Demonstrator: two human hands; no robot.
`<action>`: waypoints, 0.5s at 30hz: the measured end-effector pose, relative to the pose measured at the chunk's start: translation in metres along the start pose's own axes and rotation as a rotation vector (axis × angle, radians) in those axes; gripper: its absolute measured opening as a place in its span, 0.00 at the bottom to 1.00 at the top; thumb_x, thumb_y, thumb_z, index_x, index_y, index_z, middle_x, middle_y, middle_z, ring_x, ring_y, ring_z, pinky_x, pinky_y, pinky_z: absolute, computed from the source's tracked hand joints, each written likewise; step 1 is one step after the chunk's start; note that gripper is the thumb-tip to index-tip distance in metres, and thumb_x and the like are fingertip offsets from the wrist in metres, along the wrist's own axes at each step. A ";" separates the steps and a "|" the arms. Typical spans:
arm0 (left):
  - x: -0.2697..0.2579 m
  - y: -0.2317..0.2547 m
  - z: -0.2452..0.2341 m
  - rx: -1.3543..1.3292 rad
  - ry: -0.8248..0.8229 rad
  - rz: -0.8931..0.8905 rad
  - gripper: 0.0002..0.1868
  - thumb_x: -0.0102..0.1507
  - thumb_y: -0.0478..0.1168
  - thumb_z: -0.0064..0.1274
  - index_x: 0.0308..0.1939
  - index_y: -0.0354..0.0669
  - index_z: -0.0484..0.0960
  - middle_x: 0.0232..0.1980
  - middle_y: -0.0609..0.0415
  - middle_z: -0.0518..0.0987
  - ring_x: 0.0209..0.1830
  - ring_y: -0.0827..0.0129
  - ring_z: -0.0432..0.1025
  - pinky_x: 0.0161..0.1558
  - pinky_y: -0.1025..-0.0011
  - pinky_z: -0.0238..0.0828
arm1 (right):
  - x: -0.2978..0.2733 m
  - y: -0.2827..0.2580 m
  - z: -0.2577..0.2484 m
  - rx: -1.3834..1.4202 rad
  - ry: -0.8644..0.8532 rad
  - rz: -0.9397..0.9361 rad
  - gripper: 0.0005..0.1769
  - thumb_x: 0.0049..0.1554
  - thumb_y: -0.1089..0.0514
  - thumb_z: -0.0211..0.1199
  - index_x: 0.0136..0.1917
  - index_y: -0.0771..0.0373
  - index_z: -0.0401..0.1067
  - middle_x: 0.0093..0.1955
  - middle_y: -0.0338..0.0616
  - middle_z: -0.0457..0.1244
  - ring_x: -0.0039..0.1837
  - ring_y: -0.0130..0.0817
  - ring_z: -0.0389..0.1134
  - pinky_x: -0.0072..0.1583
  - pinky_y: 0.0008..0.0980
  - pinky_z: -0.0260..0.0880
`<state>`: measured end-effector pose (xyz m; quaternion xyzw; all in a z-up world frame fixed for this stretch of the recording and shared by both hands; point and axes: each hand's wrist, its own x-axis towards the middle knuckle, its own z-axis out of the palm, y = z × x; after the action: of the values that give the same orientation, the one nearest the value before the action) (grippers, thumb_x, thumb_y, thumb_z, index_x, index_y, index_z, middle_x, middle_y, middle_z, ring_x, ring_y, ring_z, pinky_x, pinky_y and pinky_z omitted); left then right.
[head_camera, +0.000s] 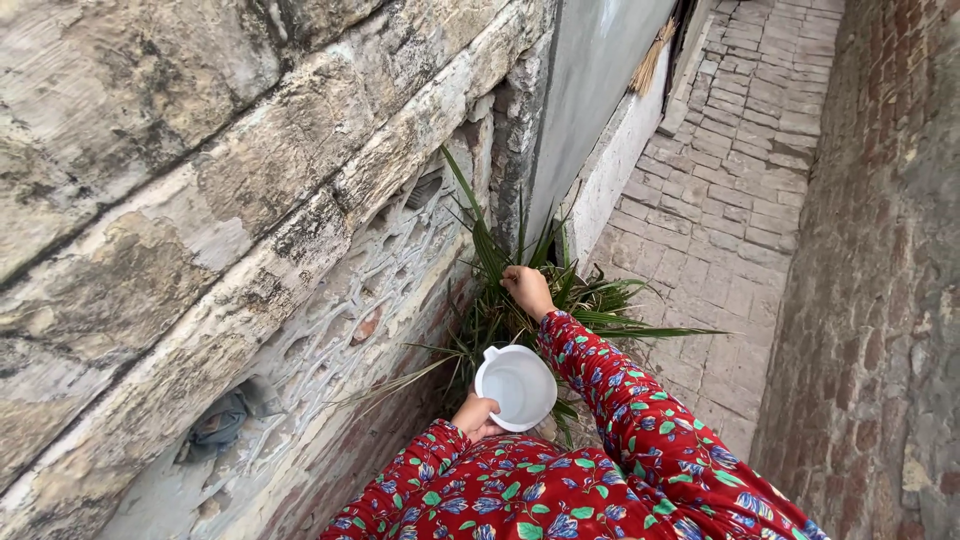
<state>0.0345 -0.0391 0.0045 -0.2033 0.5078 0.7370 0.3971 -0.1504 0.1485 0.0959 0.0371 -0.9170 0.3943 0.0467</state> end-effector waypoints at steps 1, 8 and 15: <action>0.002 -0.001 -0.001 0.000 -0.002 0.002 0.45 0.58 0.23 0.41 0.77 0.57 0.48 0.70 0.41 0.65 0.66 0.44 0.71 0.54 0.45 0.81 | -0.001 -0.004 -0.004 -0.002 0.002 -0.001 0.11 0.55 0.57 0.68 0.50 0.63 0.78 0.45 0.52 0.71 0.47 0.49 0.73 0.52 0.41 0.73; 0.020 -0.011 -0.008 -0.031 -0.008 -0.016 0.42 0.58 0.23 0.43 0.76 0.48 0.52 0.68 0.38 0.67 0.64 0.42 0.72 0.54 0.46 0.81 | 0.005 -0.010 -0.014 0.082 0.018 0.004 0.12 0.55 0.57 0.69 0.50 0.65 0.77 0.43 0.50 0.72 0.44 0.42 0.74 0.49 0.37 0.72; 0.021 -0.004 -0.002 -0.031 -0.044 -0.050 0.39 0.60 0.24 0.42 0.76 0.41 0.52 0.68 0.35 0.67 0.64 0.42 0.73 0.54 0.48 0.82 | 0.030 -0.010 -0.011 0.390 -0.002 -0.023 0.11 0.57 0.60 0.70 0.51 0.68 0.77 0.42 0.42 0.73 0.43 0.24 0.70 0.47 0.27 0.71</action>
<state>0.0250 -0.0320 -0.0129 -0.2057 0.4822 0.7389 0.4233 -0.1788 0.1490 0.1139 0.0566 -0.8227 0.5641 0.0422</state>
